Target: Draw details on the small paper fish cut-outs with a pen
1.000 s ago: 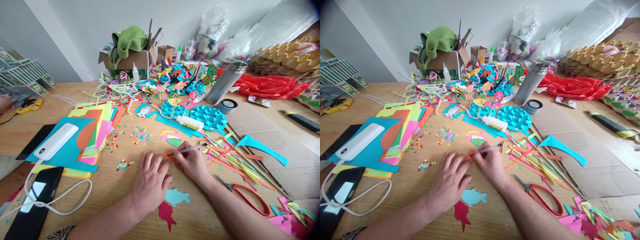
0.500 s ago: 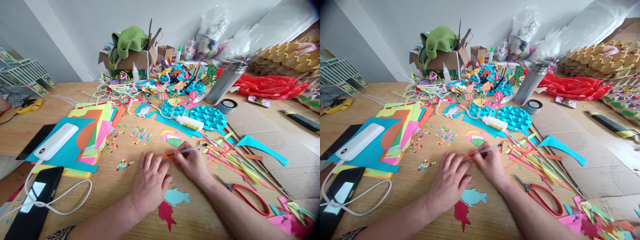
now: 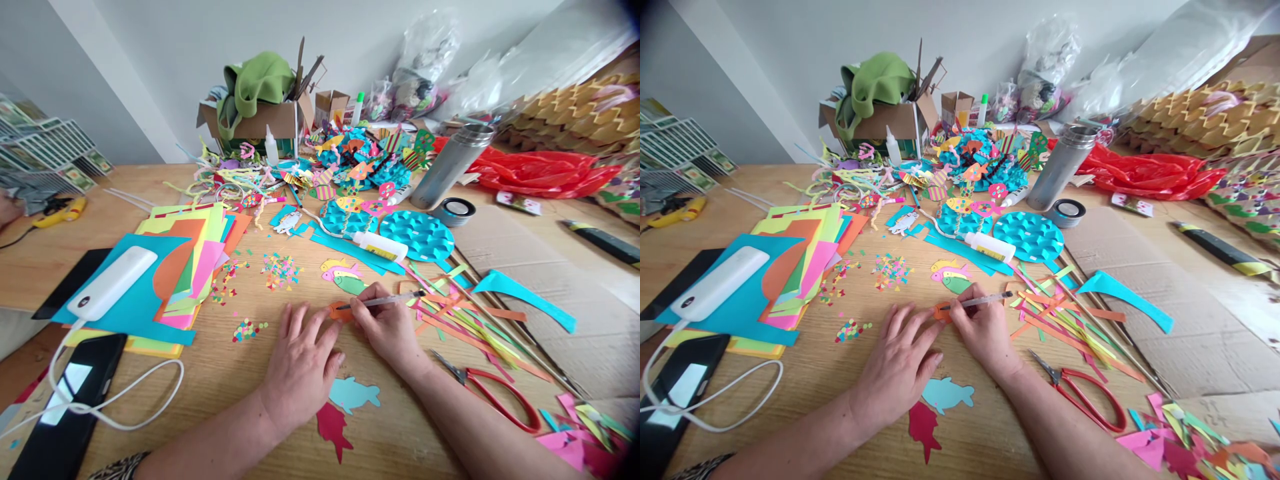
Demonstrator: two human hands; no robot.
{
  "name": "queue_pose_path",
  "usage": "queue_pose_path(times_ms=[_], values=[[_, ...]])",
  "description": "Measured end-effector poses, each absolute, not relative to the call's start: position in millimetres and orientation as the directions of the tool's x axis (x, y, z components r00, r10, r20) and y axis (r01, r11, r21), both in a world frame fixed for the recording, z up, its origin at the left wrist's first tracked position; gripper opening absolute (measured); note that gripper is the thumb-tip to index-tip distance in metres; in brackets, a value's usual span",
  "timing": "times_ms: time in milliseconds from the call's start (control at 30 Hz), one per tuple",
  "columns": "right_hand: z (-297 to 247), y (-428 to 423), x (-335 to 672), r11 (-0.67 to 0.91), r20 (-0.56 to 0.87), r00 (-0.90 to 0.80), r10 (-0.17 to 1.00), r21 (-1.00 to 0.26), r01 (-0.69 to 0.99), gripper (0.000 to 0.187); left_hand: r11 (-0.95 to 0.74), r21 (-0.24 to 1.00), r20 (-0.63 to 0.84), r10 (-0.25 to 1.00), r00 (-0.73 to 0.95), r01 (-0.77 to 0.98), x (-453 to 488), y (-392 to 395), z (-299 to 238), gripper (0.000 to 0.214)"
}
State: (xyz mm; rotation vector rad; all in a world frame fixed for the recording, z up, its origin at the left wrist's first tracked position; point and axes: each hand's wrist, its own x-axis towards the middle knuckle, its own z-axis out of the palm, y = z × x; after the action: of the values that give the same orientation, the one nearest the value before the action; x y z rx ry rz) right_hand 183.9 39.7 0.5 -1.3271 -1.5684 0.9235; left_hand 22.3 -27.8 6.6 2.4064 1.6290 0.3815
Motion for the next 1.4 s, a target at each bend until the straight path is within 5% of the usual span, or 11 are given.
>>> queue_pose_path(times_ms=[1400], values=[[-5.5,41.4,184.4,0.142,0.109,-0.109,0.988,-0.923,0.357,0.014,-0.368,0.315,0.101,0.929,0.355,0.875,21.8,-28.4,6.7,0.043]])
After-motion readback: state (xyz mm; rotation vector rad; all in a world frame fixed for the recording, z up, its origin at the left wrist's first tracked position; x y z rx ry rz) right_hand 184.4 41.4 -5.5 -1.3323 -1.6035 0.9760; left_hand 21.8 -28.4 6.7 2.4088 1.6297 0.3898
